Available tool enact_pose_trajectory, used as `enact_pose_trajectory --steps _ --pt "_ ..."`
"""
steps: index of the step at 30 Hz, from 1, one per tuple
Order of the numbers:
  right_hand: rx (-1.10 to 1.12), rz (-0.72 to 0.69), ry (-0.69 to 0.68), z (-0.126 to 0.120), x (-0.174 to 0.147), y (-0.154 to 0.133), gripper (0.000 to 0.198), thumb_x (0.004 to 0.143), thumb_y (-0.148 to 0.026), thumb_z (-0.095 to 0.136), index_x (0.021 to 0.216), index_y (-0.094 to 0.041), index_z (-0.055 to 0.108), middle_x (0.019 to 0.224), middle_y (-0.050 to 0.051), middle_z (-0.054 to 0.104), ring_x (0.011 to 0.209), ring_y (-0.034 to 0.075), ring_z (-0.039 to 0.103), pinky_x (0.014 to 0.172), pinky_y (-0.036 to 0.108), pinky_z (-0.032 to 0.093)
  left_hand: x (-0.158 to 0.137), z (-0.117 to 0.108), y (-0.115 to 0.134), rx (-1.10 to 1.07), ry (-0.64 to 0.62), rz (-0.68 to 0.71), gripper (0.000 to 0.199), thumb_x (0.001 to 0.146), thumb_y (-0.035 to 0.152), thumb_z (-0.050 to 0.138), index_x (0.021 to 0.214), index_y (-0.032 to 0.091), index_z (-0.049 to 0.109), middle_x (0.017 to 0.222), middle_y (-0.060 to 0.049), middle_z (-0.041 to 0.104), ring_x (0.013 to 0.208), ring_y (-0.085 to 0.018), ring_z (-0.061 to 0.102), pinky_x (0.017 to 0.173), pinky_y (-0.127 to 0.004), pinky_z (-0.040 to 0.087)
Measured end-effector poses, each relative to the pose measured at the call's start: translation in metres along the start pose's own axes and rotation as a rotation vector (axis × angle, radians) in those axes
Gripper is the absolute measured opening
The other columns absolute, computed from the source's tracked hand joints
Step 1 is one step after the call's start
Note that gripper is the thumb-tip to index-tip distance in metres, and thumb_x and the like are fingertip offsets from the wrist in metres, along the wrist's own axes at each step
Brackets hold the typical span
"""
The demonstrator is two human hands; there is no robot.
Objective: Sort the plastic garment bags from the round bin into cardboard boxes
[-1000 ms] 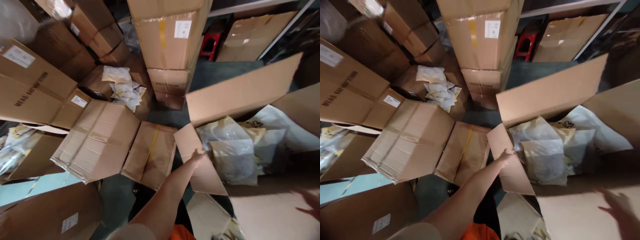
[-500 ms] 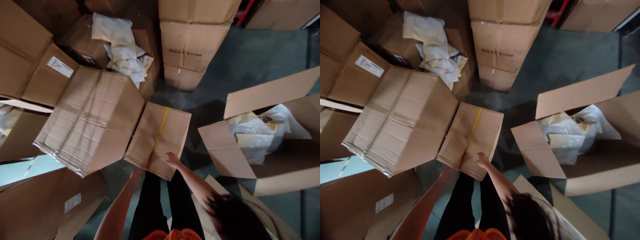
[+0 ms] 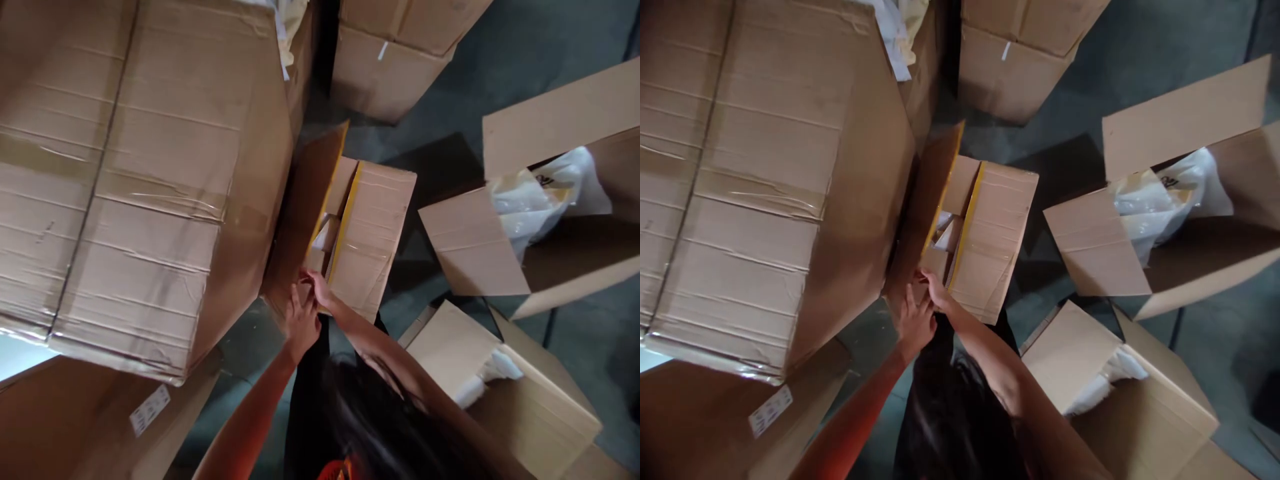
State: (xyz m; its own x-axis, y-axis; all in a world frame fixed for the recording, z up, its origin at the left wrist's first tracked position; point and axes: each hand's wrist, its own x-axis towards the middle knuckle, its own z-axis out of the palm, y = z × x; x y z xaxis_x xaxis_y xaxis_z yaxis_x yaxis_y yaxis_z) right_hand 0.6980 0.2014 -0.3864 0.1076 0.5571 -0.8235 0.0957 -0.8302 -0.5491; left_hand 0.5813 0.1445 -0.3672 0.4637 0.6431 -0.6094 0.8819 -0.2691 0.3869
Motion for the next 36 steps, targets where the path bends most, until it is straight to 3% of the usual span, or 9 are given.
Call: enact_pose_trajectory --steps 4,8,13,16,18,23,27,31,36 --pt "-0.122 -0.211 -0.146 0.013 0.013 0.002 0.032 0.105 -0.016 0.043 0.125 -0.023 0.067 0.126 -0.004 0.069 0.124 0.011 0.056 0.110 0.028 0.041 -0.017 -0.043 -0.050 0.335 0.159 -0.144 0.065 0.088 0.009 0.043 0.152 0.018 0.047 0.168 -0.007 0.023 0.158 -0.032 0.004 0.127 -0.063 0.009" --pt "-0.303 -0.220 -0.125 -0.001 0.044 0.026 0.033 0.080 0.000 0.064 0.112 -0.010 0.070 0.137 0.010 0.063 0.141 0.023 0.040 0.124 0.040 0.018 -0.025 -0.060 -0.086 0.337 0.164 -0.156 0.066 0.093 0.007 0.031 0.159 0.008 0.030 0.167 -0.012 0.018 0.157 -0.024 0.013 0.128 -0.054 0.012" --pt "-0.450 -0.248 -0.165 -0.034 0.041 0.069 0.015 0.068 0.000 0.068 0.070 -0.013 0.062 0.094 0.001 0.069 0.126 0.017 0.047 0.123 0.037 0.018 -0.012 -0.050 -0.074 0.303 0.165 -0.225 0.063 0.094 0.004 0.025 0.157 0.002 0.032 0.165 -0.018 0.024 0.156 -0.020 0.019 0.130 -0.048 0.009" --pt "-0.531 -0.283 -0.195 -0.064 0.005 0.084 0.039 0.067 -0.008 0.075 0.051 -0.019 0.042 0.074 0.000 0.058 0.117 0.019 0.048 0.124 0.040 0.016 0.005 -0.048 -0.060 0.345 0.106 -0.281 0.060 0.090 0.004 0.035 0.148 -0.005 0.044 0.163 -0.023 0.027 0.157 -0.022 0.012 0.130 -0.043 0.006" --pt "-0.568 -0.292 -0.186 -0.089 -0.025 0.093 0.046 0.067 -0.013 0.078 0.049 -0.021 0.036 0.077 0.004 0.058 0.115 0.024 0.048 0.125 0.045 0.012 0.017 -0.048 -0.055 0.387 0.069 -0.264 0.060 0.087 0.010 0.047 0.144 -0.008 0.049 0.163 -0.026 0.024 0.158 -0.028 0.007 0.130 -0.045 0.004" --pt "-0.911 -0.294 -0.074 -0.167 -0.097 0.149 0.013 0.088 -0.027 0.063 0.076 -0.023 0.068 0.105 0.018 0.063 0.116 0.034 0.051 0.120 0.051 0.023 0.047 -0.037 -0.055 0.510 0.047 -0.203 0.064 0.085 0.017 0.053 0.147 0.000 0.049 0.166 -0.022 0.021 0.157 -0.038 0.004 0.126 -0.062 0.005" --pt "-1.143 0.047 0.045 -0.220 -0.121 0.224 0.028 0.092 -0.033 0.057 0.113 -0.021 0.070 0.125 0.021 0.061 0.124 0.038 0.049 0.109 0.057 0.032 0.078 -0.016 -0.045 0.553 0.096 -0.188 0.060 0.085 0.019 0.052 0.143 0.004 0.054 0.167 -0.022 0.021 0.156 -0.042 0.002 0.123 -0.069 0.007" --pt "-1.094 0.282 0.070 -0.240 -0.090 0.268 0.050 0.091 -0.029 0.058 0.138 -0.013 0.055 0.139 0.024 0.055 0.129 0.040 0.047 0.098 0.052 0.042 0.125 0.003 -0.028 0.488 0.066 -0.118 0.063 0.087 0.022 0.055 0.146 0.001 0.050 0.166 -0.023 0.024 0.158 -0.036 0.004 0.128 -0.055 0.007" --pt "-0.972 0.331 0.252 -0.227 -0.002 0.247 0.039 0.094 -0.025 0.051 0.125 -0.003 0.059 0.119 0.026 0.062 0.115 0.038 0.057 0.093 0.045 0.043 0.182 0.011 -0.019 0.328 0.120 -0.358 0.065 0.089 0.025 0.055 0.149 0.000 0.045 0.162 -0.026 0.032 0.156 -0.040 0.014 0.125 -0.060 0.013"
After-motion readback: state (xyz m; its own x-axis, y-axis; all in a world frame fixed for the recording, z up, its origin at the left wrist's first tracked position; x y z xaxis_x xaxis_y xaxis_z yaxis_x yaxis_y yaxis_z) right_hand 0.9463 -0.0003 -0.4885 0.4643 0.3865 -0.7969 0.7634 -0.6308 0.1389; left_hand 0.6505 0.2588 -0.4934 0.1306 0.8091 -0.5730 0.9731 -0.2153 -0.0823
